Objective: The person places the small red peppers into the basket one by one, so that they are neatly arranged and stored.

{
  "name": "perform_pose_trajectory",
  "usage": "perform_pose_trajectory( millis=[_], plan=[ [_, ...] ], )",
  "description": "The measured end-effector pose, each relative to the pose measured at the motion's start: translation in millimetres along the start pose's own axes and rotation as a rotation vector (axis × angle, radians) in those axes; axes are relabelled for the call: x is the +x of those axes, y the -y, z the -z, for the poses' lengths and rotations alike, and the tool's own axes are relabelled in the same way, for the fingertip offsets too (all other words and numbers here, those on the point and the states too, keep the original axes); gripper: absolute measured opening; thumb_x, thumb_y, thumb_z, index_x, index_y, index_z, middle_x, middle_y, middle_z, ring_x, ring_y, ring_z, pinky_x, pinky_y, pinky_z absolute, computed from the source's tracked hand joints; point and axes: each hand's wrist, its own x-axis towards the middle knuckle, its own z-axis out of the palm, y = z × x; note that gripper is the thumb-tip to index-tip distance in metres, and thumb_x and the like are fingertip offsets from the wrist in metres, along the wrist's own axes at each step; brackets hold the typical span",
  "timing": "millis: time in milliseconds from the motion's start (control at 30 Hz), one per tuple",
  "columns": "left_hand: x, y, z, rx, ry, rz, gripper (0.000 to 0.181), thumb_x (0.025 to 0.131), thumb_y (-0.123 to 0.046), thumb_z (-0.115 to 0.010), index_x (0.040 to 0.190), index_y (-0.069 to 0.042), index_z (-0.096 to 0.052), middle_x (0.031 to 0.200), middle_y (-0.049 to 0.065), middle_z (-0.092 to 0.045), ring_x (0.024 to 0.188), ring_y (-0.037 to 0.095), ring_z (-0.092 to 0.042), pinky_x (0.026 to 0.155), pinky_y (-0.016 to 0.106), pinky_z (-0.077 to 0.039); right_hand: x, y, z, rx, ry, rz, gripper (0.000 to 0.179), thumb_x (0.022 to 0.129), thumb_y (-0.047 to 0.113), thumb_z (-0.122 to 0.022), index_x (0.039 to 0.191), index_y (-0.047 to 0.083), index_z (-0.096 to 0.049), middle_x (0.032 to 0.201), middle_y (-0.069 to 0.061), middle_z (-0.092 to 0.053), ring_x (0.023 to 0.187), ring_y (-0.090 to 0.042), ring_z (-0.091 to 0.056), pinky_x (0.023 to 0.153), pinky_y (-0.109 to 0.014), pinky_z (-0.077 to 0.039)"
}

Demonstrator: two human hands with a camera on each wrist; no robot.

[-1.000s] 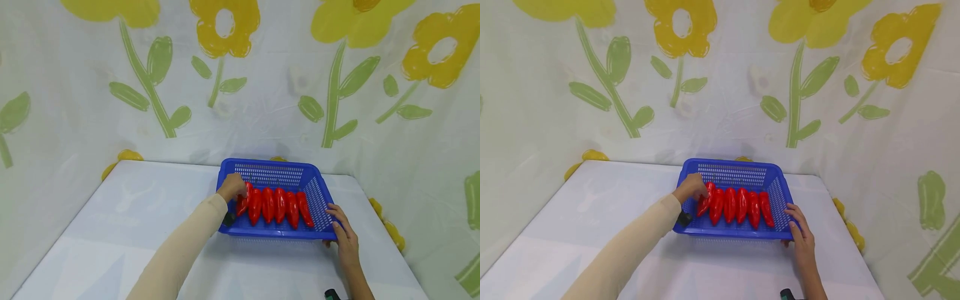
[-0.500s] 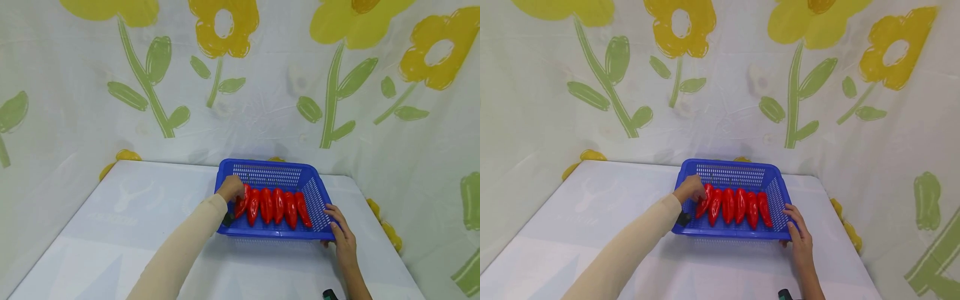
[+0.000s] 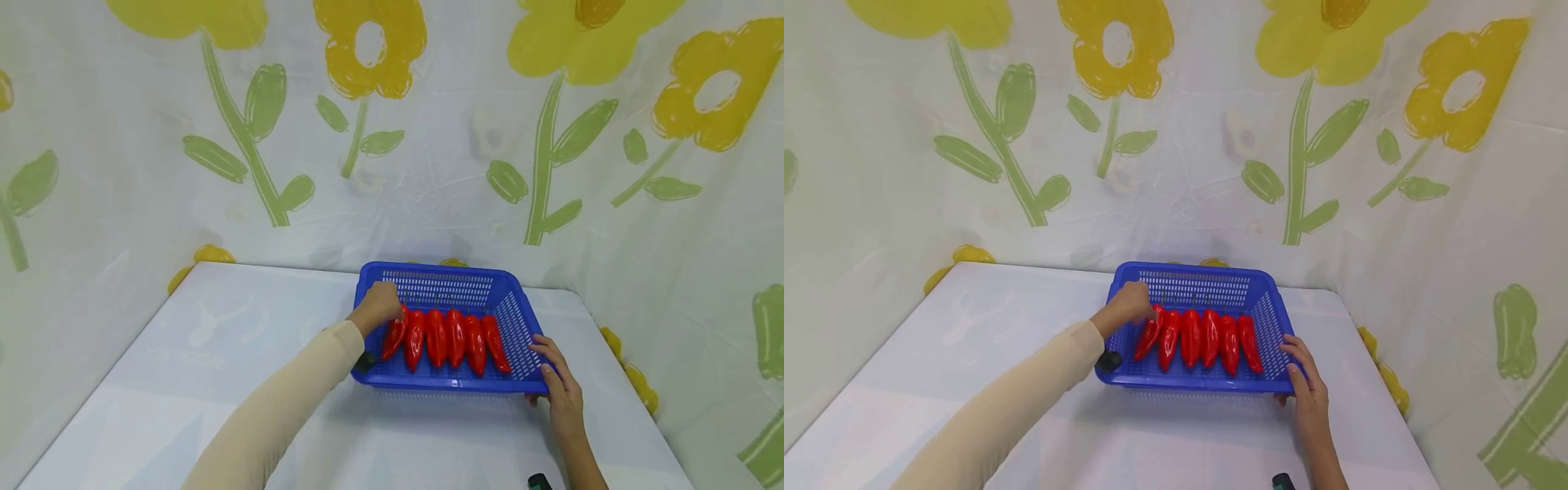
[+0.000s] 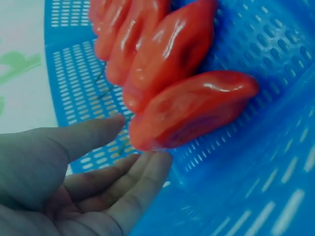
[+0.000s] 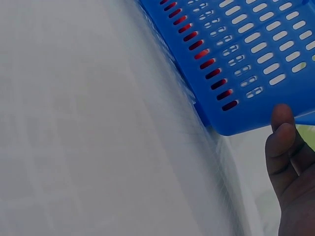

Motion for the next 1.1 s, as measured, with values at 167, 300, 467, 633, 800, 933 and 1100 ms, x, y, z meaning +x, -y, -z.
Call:
perform_pose_trajectory(
  millis=[167,300,467,633,800,933,1100],
  plan=[
    [-7.0,10.4,8.8,-0.099,0.015,-0.166,0.017,0.086,-0.015,-0.077,0.093,-0.001,-0.072,0.079,0.005,-0.066,0.072,0.021,-0.064,0.066,0.029,-0.057,0.2,0,0,0.001,-0.008,-0.01,0.038,0.108,0.028,-0.042,0.141,0.012,-0.055,0.153,0.006,-0.04,0.082,-0.016,-0.061,0.052,-0.031,-0.057],
    [-22.3,21.5,17.2,-0.259,0.048,-0.314,0.014,0.091,-0.012,-0.072,0.099,-0.001,-0.075,0.084,0.006,-0.072,0.08,0.027,-0.072,0.069,0.028,-0.059,0.0,0,-1,0.005,0.0,-0.002,0.038,0.108,0.026,-0.041,0.14,0.012,-0.055,0.152,0.006,-0.04,0.073,-0.019,-0.061,0.052,-0.031,-0.056],
    [-38.2,38.8,26.1,-0.411,0.007,-0.365,0.015,0.094,-0.013,-0.068,0.104,-0.002,-0.073,0.09,0.006,-0.073,0.08,0.024,-0.074,0.076,0.032,-0.06,0.6,1,1,-0.023,0.0,0.023,0.038,0.108,0.027,-0.041,0.14,0.013,-0.055,0.153,0.005,-0.04,0.072,-0.019,-0.061,0.052,-0.031,-0.056],
    [-50.8,66.4,31.9,-0.682,0.004,-0.3,0.021,0.097,-0.015,-0.067,0.111,0.001,-0.07,0.098,0.011,-0.073,0.09,0.027,-0.073,0.084,0.036,-0.059,-1.8,0,2,-0.027,-0.002,0.008,0.038,0.108,0.028,-0.042,0.14,0.013,-0.056,0.154,0.005,-0.04,0.076,-0.019,-0.062,0.052,-0.031,-0.056],
    [-67.1,98.1,35.1,-0.949,-0.003,-0.215,0.03,0.097,-0.015,-0.067,0.118,0.006,-0.065,0.109,0.022,-0.069,0.097,0.03,-0.071,0.088,0.035,-0.058,-3.3,4,4,-0.027,-0.006,0.005,0.038,0.109,0.026,-0.041,0.141,0.012,-0.055,0.153,0.004,-0.04,0.074,-0.02,-0.062,0.052,-0.031,-0.056],
    [-76.7,121.0,30.6,-0.903,-0.086,-0.178,0.031,0.098,-0.019,-0.067,0.118,0.004,-0.066,0.105,0.017,-0.071,0.093,0.025,-0.072,0.085,0.033,-0.058,-2.0,6,6,-0.034,-0.013,0.0,0.039,0.109,0.027,-0.04,0.142,0.012,-0.054,0.154,0.005,-0.04,0.075,-0.018,-0.062,0.053,-0.029,-0.056],
    [-91.4,148.5,20.1,-0.726,-0.194,-0.131,0.023,0.098,-0.021,-0.066,0.112,-0.003,-0.07,0.097,0.006,-0.073,0.09,0.026,-0.073,0.082,0.03,-0.059,-2.2,5,3,-0.027,0.005,-0.037,0.04,0.109,0.028,-0.04,0.144,0.011,-0.052,0.156,0.004,-0.037,0.076,-0.017,-0.063,0.055,-0.029,-0.057]
  ],
)
